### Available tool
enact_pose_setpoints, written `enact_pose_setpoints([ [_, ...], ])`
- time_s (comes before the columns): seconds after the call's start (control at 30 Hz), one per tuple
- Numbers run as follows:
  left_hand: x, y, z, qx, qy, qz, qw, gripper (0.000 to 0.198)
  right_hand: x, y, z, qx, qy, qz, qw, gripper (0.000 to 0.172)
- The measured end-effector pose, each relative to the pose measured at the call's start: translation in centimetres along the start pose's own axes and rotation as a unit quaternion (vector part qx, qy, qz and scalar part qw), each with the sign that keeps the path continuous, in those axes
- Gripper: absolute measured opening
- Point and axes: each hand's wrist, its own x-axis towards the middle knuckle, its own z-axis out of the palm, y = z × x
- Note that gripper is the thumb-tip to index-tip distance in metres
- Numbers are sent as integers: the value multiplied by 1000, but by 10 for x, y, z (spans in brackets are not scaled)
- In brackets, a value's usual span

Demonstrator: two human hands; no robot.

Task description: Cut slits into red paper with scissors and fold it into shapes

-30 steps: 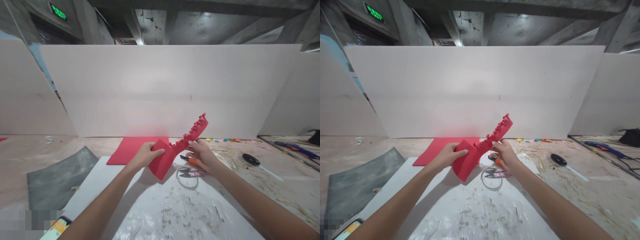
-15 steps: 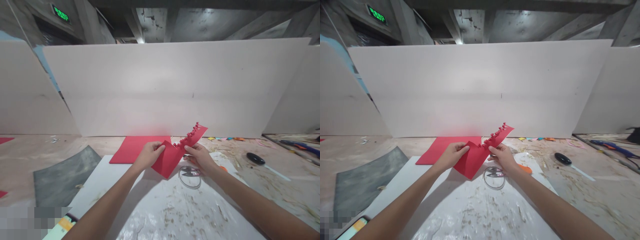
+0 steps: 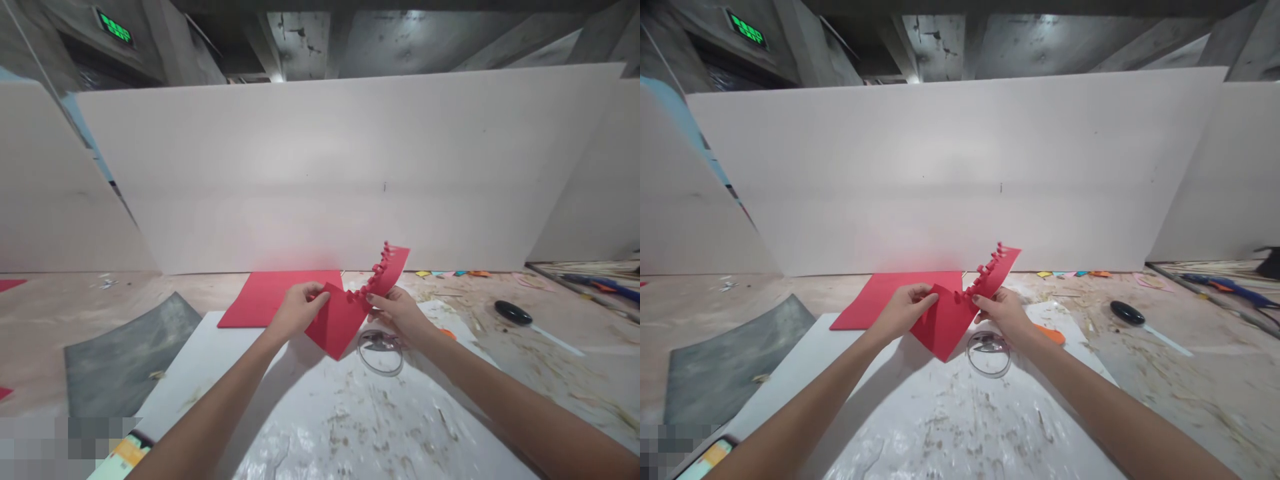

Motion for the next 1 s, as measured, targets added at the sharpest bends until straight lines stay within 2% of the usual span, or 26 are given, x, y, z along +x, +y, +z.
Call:
enact_pose_setpoints([
  [0.07, -1, 0, 1, -29, -21, -3, 999, 28, -1, -1, 1, -6, 1, -3, 1000, 28],
  [0.17, -4, 0, 1, -96, -98, -22, 990, 41, -1, -2, 2, -11, 26, -16, 999, 28],
  [0.23, -3, -2, -1, -125, -128, -38, 983, 38, -1, -4, 3, -7, 51, -26, 998, 27],
  [0.3, 0, -6, -3, -148, -90, -63, 983, 36, 0, -5, 2, 5, 74, -35, 997, 28],
  [0.4, 6, -12, -6, -172, 22, -103, 979, 43, 2, -8, -1, 35, 106, -50, 992, 26],
  [0.47, 8, -15, -7, -211, 41, -115, 970, 47, 4, -10, -3, 57, 126, -60, 989, 24],
  [0.6, 4, -14, -5, -367, -62, -150, 916, 44, 7, -13, -6, 100, 162, -84, 978, 23],
  [0.67, 1, -11, -1, -398, -108, -160, 897, 39, 6, -14, -6, 129, 175, -92, 972, 26],
  [0.7, 0, -10, 3, -408, -113, -160, 892, 37, 5, -14, -5, 146, 177, -91, 969, 27],
  [0.77, 1, -8, 9, -444, -77, -150, 880, 34, 3, -14, -3, 174, 167, -76, 968, 26],
  [0.9, 9, -9, 13, -511, 104, -91, 848, 27, 0, -14, -2, 181, 101, -25, 978, 20],
  [1.0, 14, -10, 6, -546, 181, -58, 816, 29, -2, -14, -1, 171, 86, -23, 981, 19],
])
